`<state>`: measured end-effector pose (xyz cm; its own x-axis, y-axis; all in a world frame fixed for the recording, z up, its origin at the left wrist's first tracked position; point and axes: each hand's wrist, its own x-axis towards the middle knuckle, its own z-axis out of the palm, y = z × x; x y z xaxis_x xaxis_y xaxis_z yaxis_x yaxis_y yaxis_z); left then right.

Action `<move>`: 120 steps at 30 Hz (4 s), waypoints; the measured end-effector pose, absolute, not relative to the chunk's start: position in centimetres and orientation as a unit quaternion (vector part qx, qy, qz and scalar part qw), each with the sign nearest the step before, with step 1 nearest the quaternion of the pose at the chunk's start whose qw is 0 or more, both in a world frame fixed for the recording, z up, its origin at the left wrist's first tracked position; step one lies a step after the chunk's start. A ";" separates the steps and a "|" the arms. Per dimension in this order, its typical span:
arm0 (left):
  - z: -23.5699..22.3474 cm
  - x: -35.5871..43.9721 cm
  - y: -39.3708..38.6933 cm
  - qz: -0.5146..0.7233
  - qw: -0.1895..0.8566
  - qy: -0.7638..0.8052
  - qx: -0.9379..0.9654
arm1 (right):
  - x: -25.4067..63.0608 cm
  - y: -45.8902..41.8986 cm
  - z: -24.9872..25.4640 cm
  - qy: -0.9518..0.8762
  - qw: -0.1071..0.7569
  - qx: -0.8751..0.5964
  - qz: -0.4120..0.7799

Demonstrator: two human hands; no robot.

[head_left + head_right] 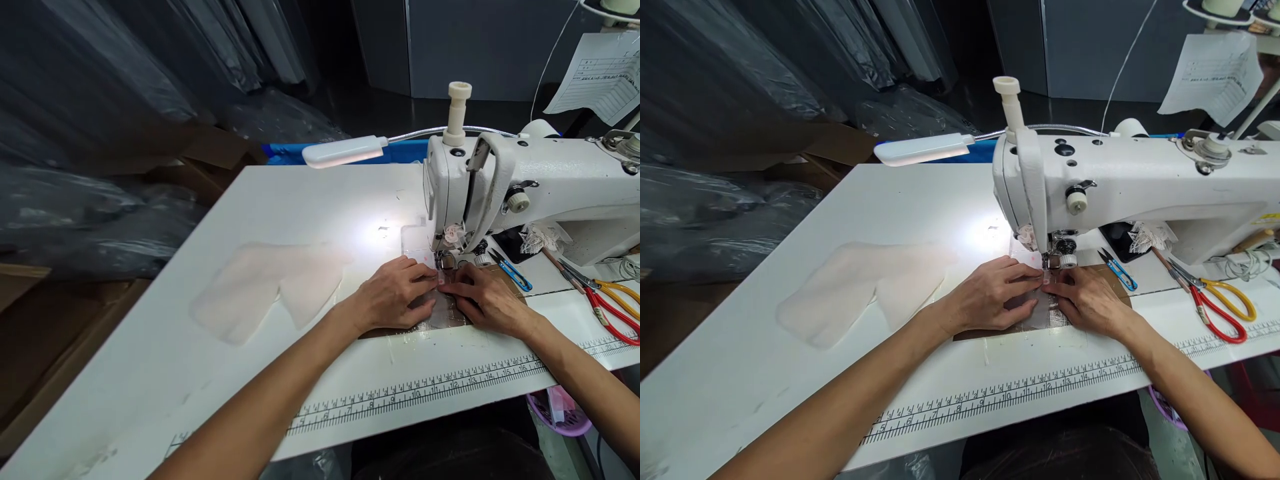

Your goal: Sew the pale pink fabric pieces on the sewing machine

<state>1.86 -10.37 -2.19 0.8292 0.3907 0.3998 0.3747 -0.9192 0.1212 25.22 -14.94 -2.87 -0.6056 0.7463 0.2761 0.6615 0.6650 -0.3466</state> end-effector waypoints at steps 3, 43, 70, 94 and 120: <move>-1.9 1.8 -10.5 0.196 0.007 0.199 0.960 | 25.1 -15.0 -3.2 -0.890 0.207 -0.394 0.102; -1.9 0.2 -7.4 0.244 -0.032 0.255 0.935 | 25.6 -14.4 -2.7 -0.781 0.330 -0.490 0.204; -2.5 2.2 -11.5 0.349 0.068 0.185 0.916 | 25.1 -14.3 -3.0 -0.837 0.224 -0.481 0.132; -2.4 2.3 -11.7 0.358 0.154 0.260 0.884 | 25.3 -14.4 -3.4 -0.848 0.234 -0.452 0.146; -3.1 1.7 -11.1 0.286 0.011 0.165 0.944 | 25.5 -12.7 -2.5 -0.845 0.188 -0.476 0.153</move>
<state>1.72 -11.14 -3.08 0.7820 0.3181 0.5359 0.3052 -0.9452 0.1157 25.49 -12.73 -2.53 -0.4756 0.8625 0.1727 0.7470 0.4997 -0.4386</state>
